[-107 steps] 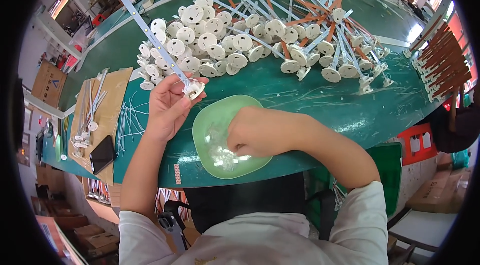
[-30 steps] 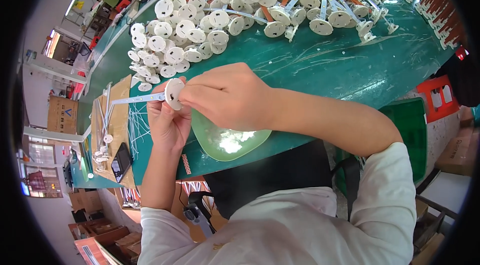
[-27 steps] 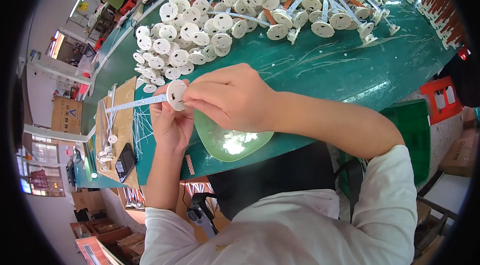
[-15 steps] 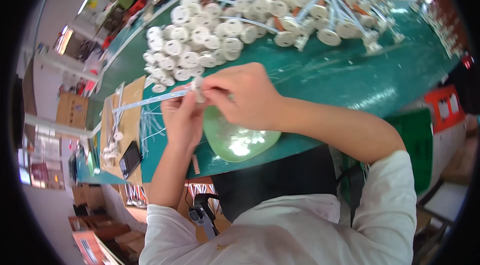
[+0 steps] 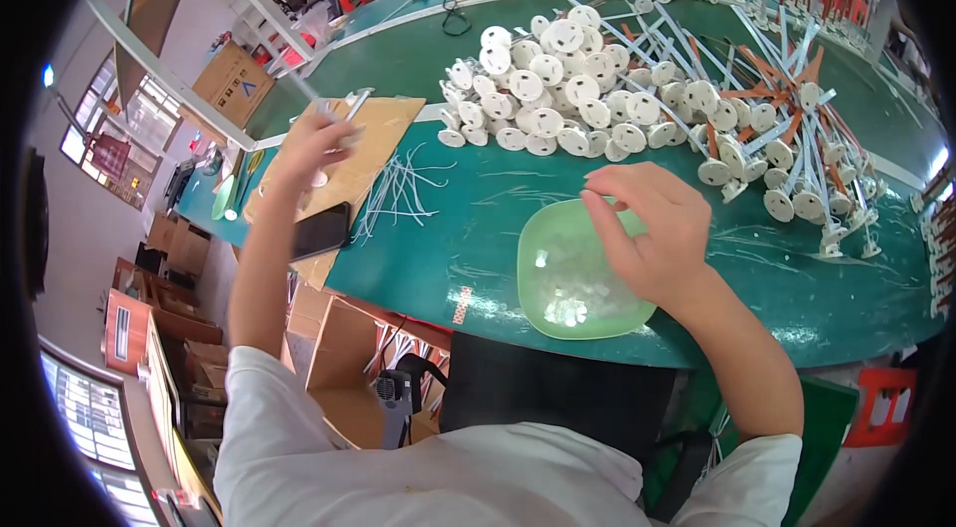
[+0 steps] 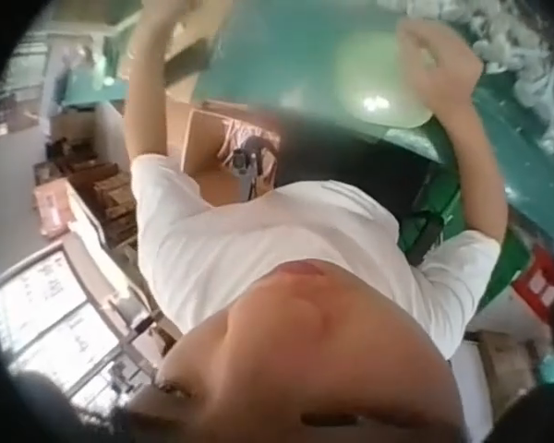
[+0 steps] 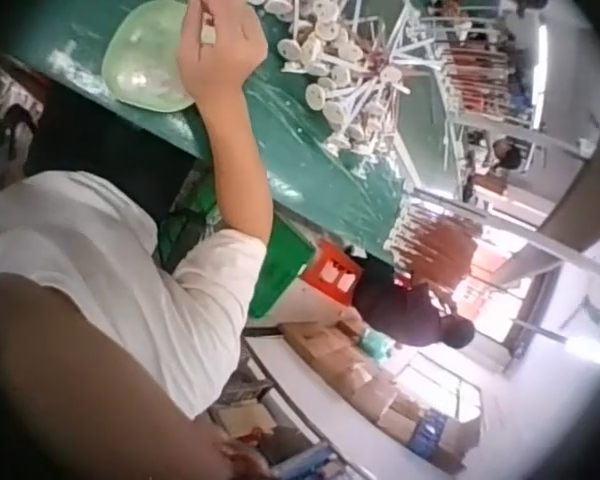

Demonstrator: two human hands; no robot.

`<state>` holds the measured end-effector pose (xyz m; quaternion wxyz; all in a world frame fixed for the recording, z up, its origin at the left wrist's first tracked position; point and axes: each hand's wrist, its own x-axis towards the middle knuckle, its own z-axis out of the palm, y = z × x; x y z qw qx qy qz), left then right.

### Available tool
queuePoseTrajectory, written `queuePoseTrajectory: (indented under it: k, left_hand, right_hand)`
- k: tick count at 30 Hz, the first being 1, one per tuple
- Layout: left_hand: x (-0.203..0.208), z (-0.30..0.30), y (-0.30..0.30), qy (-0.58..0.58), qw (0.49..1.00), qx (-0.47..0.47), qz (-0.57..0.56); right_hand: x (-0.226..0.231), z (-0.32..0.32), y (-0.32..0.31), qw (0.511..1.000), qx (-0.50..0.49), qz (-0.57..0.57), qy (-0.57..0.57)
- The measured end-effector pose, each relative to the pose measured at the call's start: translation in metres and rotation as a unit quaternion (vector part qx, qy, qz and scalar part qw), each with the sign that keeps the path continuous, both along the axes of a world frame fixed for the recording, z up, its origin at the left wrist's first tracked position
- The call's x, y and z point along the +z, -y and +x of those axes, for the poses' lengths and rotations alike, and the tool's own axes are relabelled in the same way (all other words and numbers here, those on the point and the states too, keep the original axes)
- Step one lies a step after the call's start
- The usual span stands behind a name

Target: The worker is assembling LED light strips by attaching circular plastic bases to long LED circuit strips at a workstation.

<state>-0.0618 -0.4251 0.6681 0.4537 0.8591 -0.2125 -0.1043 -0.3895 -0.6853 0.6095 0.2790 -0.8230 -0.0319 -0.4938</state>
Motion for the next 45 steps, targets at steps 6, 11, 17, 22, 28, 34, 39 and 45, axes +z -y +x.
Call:
queuePoseTrajectory:
  k: [6, 11, 17, 22, 28, 34, 39, 45]
  left_hand:
    - [-0.004, 0.154, -0.178, 0.333, 0.808, 0.121, 0.471]
    - [0.003, 0.125, -0.128, 0.338, 0.777, 0.061, 0.527]
    - [-0.028, -0.021, 0.035, 0.25, 0.942, -0.086, -0.209]
    - [-0.051, -0.148, 0.142, 0.294, 0.895, -0.254, -0.22]
    - [-0.087, -0.141, 0.14, 0.38, 0.842, -0.282, -0.259]
    - [-0.091, -0.141, 0.142, 0.288, 0.89, -0.232, -0.267]
    - [-0.089, -0.145, 0.137, 0.304, 0.881, -0.251, -0.26]
    - [-0.091, -0.148, 0.138, 0.315, 0.868, -0.282, -0.258]
  right_hand:
    - [-0.004, 0.017, -0.002, 0.995, 0.06, -0.071, 0.023]
    - [-0.011, 0.013, 0.012, 0.996, 0.035, -0.078, -0.008]
    - [0.003, 0.011, 0.051, 0.989, -0.088, -0.112, -0.05]
    - [0.024, 0.014, 0.094, 0.903, -0.357, -0.176, -0.163]
    - [0.058, 0.001, 0.164, 0.861, -0.384, -0.111, -0.313]
    - [0.085, -0.042, 0.216, 0.732, -0.431, -0.048, -0.526]
    - [0.091, -0.063, 0.199, 0.797, -0.355, -0.124, -0.472]
    - [0.074, -0.045, 0.201, 0.83, -0.307, -0.213, -0.415]
